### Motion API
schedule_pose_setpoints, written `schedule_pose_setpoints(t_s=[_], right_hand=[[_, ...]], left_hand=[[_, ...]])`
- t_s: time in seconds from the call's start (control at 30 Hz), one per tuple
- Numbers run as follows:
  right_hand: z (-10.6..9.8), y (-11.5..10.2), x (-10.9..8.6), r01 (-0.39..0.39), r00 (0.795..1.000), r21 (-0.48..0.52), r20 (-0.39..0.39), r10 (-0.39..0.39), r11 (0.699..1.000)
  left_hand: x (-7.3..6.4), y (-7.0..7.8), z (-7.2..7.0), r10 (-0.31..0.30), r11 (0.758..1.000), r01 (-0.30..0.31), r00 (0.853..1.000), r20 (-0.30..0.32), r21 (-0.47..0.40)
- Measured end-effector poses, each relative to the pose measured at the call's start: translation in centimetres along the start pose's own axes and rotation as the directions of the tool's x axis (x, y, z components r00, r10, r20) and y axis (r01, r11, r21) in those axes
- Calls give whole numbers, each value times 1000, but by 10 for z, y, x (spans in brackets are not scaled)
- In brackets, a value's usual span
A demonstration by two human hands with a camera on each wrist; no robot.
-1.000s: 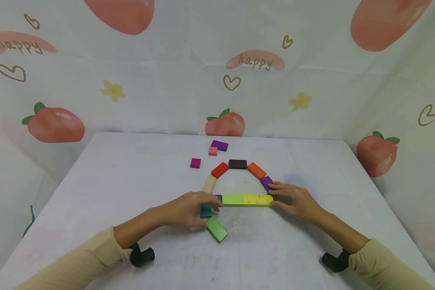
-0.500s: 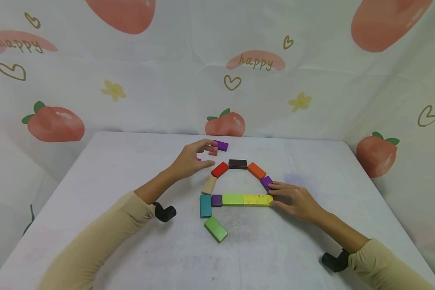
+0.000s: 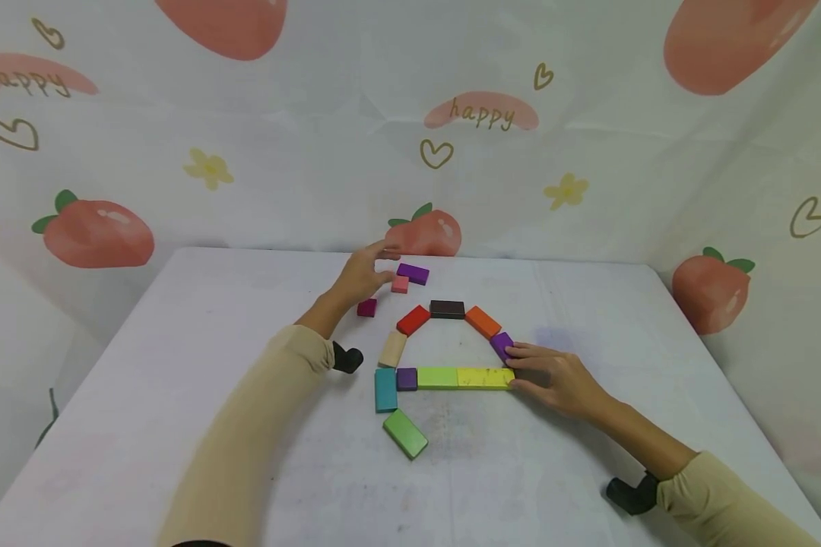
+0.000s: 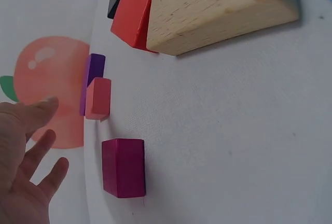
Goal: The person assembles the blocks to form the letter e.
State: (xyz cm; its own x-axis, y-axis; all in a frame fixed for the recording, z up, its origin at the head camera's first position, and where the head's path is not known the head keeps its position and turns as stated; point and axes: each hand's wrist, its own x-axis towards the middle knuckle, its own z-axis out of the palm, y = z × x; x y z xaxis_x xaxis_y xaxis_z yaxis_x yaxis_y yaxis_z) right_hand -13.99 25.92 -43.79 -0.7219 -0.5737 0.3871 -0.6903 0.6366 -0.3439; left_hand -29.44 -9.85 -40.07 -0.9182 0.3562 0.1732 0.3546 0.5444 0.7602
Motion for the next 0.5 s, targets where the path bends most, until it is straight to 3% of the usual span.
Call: schedule_pose_setpoints(t_s=[0.23, 0.5], right_hand=[[-1, 0, 1, 2, 1000, 7, 6, -2, 1000], [0, 1, 0, 8, 1000, 14, -4, -8, 1000]], left_hand=[[9, 0, 4, -78, 997, 78, 997, 13, 15], [18, -4, 17, -122, 992, 121, 992, 22, 26]])
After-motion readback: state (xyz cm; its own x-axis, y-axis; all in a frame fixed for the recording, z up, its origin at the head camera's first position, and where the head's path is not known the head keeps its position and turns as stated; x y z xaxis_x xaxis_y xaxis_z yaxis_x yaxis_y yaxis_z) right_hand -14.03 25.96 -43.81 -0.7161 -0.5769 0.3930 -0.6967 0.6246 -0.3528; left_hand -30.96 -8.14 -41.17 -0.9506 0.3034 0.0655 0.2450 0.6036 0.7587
